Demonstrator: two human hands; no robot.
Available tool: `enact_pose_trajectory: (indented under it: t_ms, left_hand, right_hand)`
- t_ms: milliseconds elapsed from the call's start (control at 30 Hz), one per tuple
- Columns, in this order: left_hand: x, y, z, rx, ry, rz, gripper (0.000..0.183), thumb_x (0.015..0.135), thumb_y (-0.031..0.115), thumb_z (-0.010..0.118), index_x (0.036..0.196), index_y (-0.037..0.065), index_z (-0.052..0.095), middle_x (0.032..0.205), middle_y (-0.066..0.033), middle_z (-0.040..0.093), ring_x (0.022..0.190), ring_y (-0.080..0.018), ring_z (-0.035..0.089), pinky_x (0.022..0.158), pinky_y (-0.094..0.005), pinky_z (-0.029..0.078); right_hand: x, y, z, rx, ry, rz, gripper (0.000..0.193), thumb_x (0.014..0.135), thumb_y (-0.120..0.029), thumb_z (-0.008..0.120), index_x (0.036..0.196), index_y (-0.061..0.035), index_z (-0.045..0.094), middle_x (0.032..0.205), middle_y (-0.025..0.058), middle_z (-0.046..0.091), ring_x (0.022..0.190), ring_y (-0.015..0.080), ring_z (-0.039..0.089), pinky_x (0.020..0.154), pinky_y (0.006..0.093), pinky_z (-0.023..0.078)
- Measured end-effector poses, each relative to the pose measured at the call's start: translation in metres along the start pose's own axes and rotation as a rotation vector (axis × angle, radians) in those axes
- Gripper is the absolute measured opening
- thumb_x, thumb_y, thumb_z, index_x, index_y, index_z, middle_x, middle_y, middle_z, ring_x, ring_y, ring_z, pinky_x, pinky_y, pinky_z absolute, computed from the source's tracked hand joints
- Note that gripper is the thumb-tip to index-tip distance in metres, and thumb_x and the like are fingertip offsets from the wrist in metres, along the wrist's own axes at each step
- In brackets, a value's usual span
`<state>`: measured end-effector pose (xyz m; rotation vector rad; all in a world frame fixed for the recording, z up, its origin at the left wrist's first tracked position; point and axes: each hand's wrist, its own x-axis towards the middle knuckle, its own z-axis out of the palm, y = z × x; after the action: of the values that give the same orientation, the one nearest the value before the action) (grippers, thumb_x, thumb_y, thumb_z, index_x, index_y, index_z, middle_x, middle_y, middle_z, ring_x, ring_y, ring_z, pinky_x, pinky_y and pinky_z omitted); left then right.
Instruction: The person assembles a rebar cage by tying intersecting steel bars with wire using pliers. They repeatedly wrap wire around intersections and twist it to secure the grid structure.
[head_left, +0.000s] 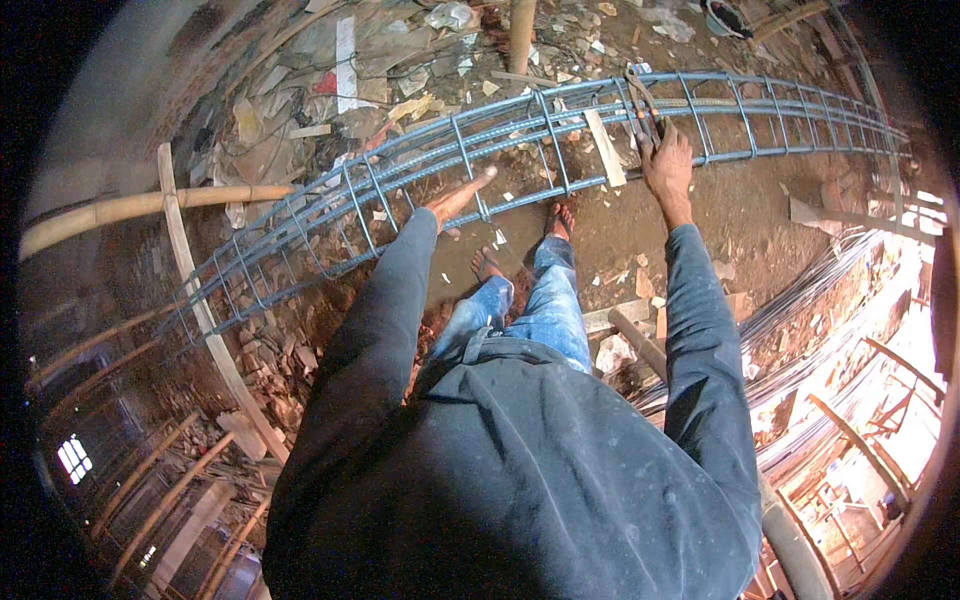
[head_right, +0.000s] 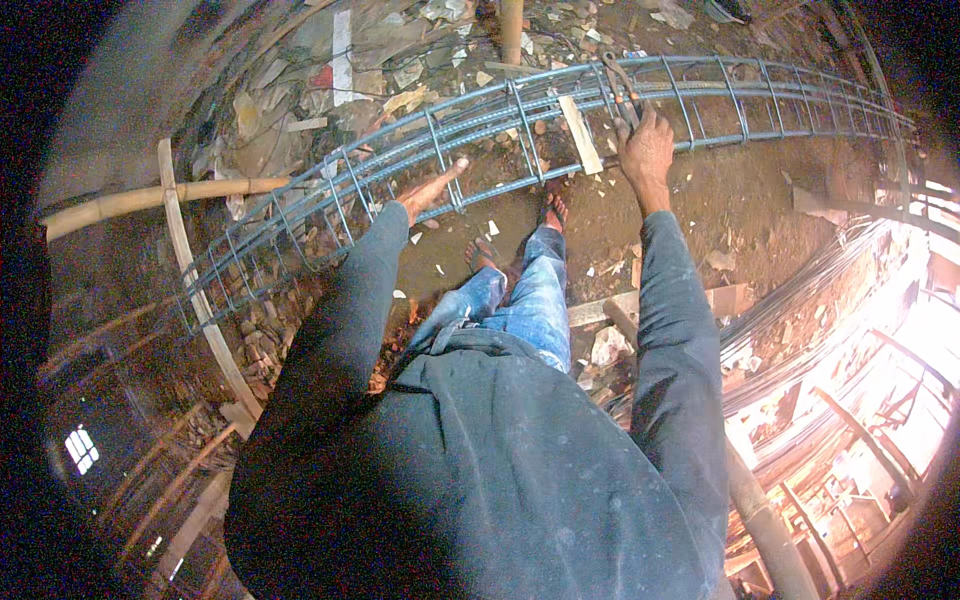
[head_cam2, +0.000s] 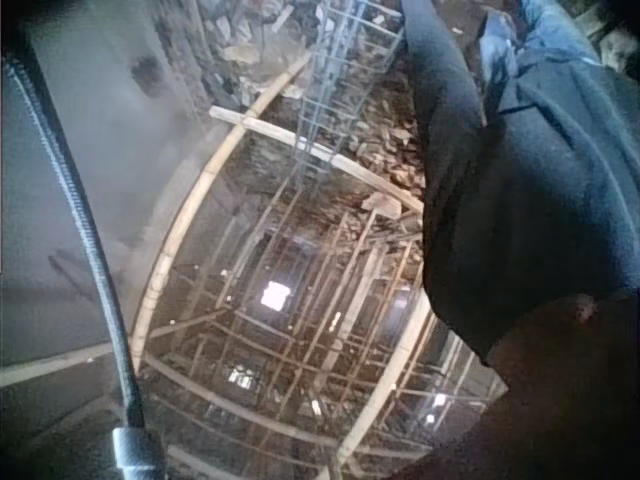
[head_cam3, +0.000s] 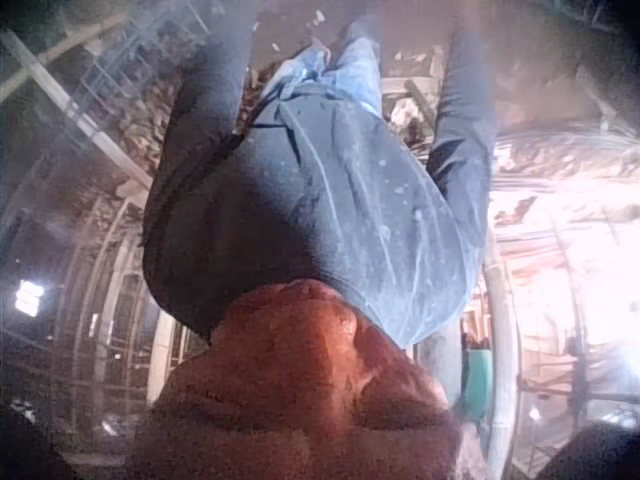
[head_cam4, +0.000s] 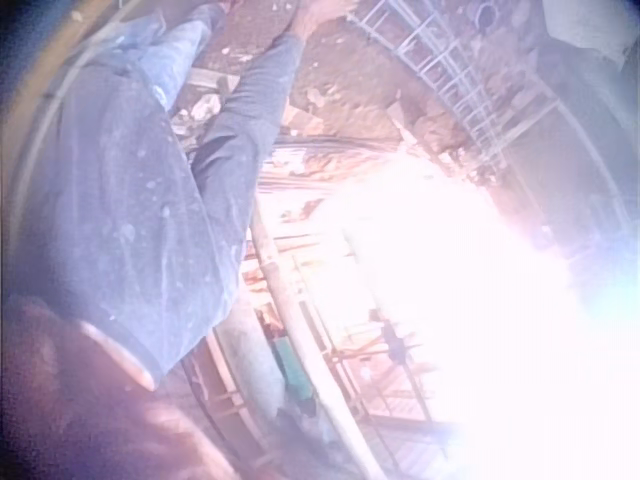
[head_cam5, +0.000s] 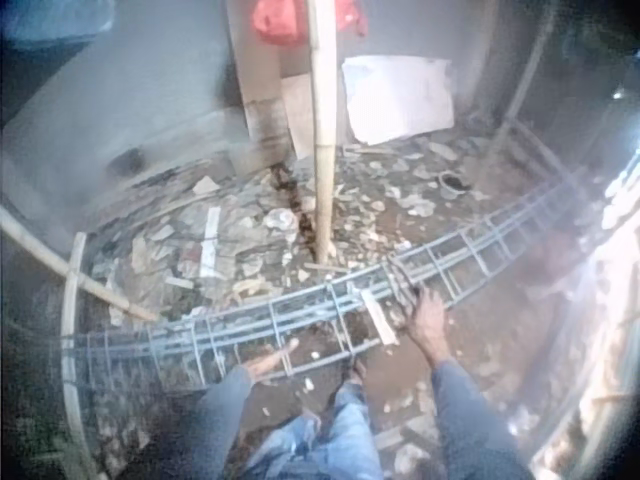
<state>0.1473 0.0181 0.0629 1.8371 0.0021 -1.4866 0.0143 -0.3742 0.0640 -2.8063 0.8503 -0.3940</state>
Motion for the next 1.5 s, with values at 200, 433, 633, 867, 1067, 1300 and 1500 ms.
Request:
enact_pose_trajectory:
  t_ms: [200, 433, 633, 867, 1067, 1300, 1500]
  left_hand:
    - [0.013, -0.007, -0.008, 0.01, -0.093, -0.02, 0.128, 0.066, 0.102, 0.052, 0.167, 0.027, 0.026, 0.172, -0.02, 0.015, 0.155, -0.0488, 0.02, 0.111, -0.067, 0.04]
    - [0.04, -0.027, -0.018, -0.056, -0.207, 0.067, 0.132, 0.069, 0.097, 0.058, 0.168, 0.02, 0.018, 0.174, -0.0179, 0.011, 0.155, -0.0486, 0.017, 0.112, -0.0693, 0.037]
    - [0.071, -0.051, -0.02, -0.169, -0.276, 0.001, 0.135, 0.068, 0.096, 0.061, 0.169, 0.025, 0.008, 0.171, -0.023, 0.015, 0.156, -0.0405, 0.023, 0.109, -0.0716, 0.037]
    - [0.074, -0.05, -0.019, -0.217, -0.332, 0.134, 0.127, 0.076, 0.09, 0.062, 0.169, 0.028, 0.004, 0.164, -0.0161, 0.031, 0.14, -0.0306, 0.046, 0.101, -0.0641, 0.045]
    - [0.065, -0.043, -0.017, -0.164, -0.267, 0.135, 0.123, 0.077, 0.089, 0.062, 0.169, 0.025, 0.011, 0.164, -0.0182, 0.032, 0.138, -0.0302, 0.047, 0.106, -0.0633, 0.042]
    - [0.074, -0.049, -0.019, -0.182, -0.305, 0.108, 0.118, 0.081, 0.086, 0.061, 0.169, 0.026, 0.011, 0.163, -0.0175, 0.033, 0.138, -0.0308, 0.046, 0.105, -0.062, 0.042]
    - [0.074, -0.05, -0.018, -0.145, -0.325, 0.139, 0.116, 0.083, 0.086, 0.059, 0.169, 0.026, 0.011, 0.163, -0.0177, 0.033, 0.14, -0.0313, 0.044, 0.107, -0.0635, 0.04]
  right_hand:
    - [0.02, 0.023, 0.023, 0.108, -0.193, -0.026, 0.062, 0.101, -0.032, 0.061, 0.148, 0.0021, 0.042, 0.123, 0.0343, 0.061, 0.112, 0.0541, 0.061, 0.096, 0.0575, 0.051]
    - [0.004, 0.003, -0.012, 0.285, -0.217, 0.105, 0.039, 0.108, -0.03, 0.05, 0.117, 0.0055, 0.063, 0.088, 0.0314, 0.066, 0.078, 0.0496, 0.065, 0.069, 0.0559, 0.049]
    - [-0.103, -0.071, -0.073, 1.223, -0.683, 0.392, 0.041, 0.108, -0.043, 0.055, 0.112, -0.0035, 0.065, 0.081, 0.0022, 0.065, 0.067, 0.0106, 0.059, 0.061, 0.0298, 0.047]
    - [-0.201, -0.136, -0.091, 1.089, -1.236, 0.391, 0.045, 0.105, -0.03, 0.065, 0.142, -0.0065, 0.056, 0.097, 0.0004, 0.065, 0.084, 0.0091, 0.058, 0.079, 0.0282, 0.051]
    - [-0.218, -0.145, -0.077, 0.959, -1.275, 0.436, 0.054, 0.104, -0.027, 0.066, 0.153, -0.0113, 0.049, 0.125, 0.0035, 0.065, 0.115, 0.0161, 0.057, 0.106, 0.0327, 0.043]
    - [-0.22, -0.139, -0.071, 1.131, -1.379, 0.505, 0.05, 0.106, -0.036, 0.063, 0.148, -0.0111, 0.054, 0.117, 0.0011, 0.065, 0.109, 0.0138, 0.056, 0.1, 0.0308, 0.045]
    - [-0.22, -0.137, -0.054, 1.205, -1.384, 0.638, 0.063, 0.103, -0.035, 0.067, 0.158, -0.0122, 0.044, 0.134, 0.0044, 0.063, 0.113, 0.0125, 0.061, 0.097, 0.0301, 0.054]
